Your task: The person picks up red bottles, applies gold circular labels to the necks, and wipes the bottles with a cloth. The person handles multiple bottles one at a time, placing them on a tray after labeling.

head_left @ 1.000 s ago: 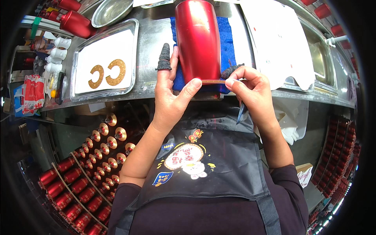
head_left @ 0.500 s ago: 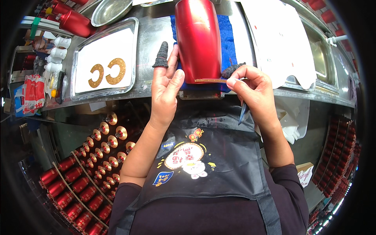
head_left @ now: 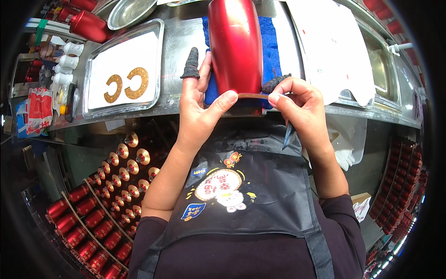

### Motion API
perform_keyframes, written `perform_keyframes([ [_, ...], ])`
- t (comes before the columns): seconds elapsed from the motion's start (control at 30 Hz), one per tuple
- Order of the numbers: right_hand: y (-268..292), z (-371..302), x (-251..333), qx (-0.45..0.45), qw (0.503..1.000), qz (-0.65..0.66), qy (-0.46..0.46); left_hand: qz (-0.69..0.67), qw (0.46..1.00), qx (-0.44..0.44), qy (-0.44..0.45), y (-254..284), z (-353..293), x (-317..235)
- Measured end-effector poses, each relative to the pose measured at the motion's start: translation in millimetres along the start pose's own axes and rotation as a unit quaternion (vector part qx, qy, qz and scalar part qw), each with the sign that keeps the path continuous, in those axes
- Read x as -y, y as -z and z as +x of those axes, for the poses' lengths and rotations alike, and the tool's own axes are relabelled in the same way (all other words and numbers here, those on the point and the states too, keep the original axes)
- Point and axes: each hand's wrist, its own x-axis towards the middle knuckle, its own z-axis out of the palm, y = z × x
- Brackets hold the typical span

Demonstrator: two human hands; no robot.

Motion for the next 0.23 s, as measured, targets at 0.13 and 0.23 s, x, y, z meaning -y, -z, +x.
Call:
perform_keyframes([
  [0.13, 0.2, -0.2, 0.4, 0.004, 1.000, 0.007, -0.008, 0.019, 1.000, 0.020, -0.009, 3.9, 0.0, 1.7],
  [0.23, 1.2, 0.5, -1.8, 0.002, 1.000, 0.006, -0.004, -0.070, 0.997, 0.006, 0.008, 5.0, -0.2, 4.6],
])
